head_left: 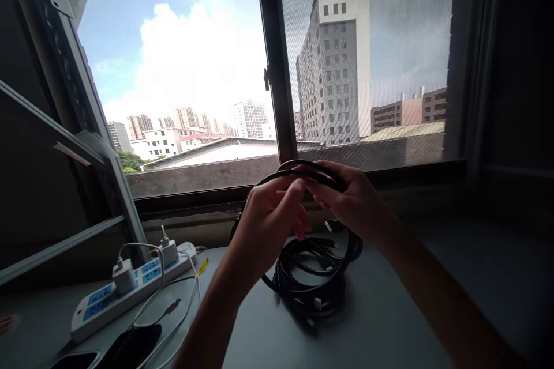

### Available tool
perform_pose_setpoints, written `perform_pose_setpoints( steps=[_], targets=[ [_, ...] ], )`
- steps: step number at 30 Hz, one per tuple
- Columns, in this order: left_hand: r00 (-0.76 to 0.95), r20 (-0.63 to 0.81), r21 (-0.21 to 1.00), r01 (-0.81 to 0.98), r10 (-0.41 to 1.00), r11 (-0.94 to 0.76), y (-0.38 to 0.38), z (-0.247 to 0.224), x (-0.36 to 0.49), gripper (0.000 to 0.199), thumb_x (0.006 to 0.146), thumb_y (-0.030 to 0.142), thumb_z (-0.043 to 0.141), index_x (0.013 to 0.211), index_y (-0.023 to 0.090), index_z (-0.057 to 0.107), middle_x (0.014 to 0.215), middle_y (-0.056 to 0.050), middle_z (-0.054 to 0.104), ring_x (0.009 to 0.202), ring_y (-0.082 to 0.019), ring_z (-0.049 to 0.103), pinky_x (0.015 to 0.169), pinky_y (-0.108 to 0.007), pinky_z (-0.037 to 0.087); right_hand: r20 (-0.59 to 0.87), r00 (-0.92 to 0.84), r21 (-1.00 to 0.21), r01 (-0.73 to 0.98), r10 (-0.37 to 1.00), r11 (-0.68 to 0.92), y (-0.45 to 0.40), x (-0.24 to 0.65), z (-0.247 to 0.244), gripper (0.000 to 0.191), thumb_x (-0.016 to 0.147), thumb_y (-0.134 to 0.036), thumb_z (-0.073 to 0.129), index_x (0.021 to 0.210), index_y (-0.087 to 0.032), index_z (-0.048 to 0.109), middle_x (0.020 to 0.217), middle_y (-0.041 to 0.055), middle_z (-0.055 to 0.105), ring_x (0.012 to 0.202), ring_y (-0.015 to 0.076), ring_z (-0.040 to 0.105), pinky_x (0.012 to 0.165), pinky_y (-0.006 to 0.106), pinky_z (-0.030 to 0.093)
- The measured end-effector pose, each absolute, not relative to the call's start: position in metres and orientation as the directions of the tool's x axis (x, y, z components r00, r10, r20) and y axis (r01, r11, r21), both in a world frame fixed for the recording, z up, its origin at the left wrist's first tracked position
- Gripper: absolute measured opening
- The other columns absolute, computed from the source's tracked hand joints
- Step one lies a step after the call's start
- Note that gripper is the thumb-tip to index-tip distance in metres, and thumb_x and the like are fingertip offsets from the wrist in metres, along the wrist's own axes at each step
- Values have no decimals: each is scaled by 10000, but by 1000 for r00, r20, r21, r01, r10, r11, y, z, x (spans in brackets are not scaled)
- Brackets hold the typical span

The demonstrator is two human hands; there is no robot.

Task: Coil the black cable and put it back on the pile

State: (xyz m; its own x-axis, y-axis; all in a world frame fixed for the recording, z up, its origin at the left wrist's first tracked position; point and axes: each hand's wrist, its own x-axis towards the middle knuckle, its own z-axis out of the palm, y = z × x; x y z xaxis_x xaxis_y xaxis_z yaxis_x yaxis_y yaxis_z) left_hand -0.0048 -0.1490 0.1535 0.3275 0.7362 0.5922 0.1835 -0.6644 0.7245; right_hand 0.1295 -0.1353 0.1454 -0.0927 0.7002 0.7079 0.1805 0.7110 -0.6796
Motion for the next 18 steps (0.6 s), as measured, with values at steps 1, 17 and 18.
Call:
perform_pose_setpoints(
  steps=[1,17,18],
  targets=[
    [295,627,707,173,721,-686,-150,153,-4,259,829,313,421,846,128,601,474,25,550,414,-86,507,430,-198,415,719,-66,-670,196,692,716,-136,130,146,204,752,-264,524,901,-161,618,527,-55,433,436,37,359,398,160,307],
    [-134,957,283,611,256,-740,-154,154,-3,147,731,198,536,877,195,547,764,7,603,743,-132,575,748,-299,440,767,79,-622,335,637,708,-135,127,143,247,690,-224,555,919,-193,642,560,-33,533,440,56,451,391,160,363],
    [-91,960,259,645,265,-719,-151,154,-4,230,706,209,565,934,201,536,856,-7,600,817,-150,565,784,-321,429,786,67,-596,346,614,725,-136,127,143,242,681,-215,562,907,-189,647,560,-32,546,444,57,458,396,159,368]
  ],
)
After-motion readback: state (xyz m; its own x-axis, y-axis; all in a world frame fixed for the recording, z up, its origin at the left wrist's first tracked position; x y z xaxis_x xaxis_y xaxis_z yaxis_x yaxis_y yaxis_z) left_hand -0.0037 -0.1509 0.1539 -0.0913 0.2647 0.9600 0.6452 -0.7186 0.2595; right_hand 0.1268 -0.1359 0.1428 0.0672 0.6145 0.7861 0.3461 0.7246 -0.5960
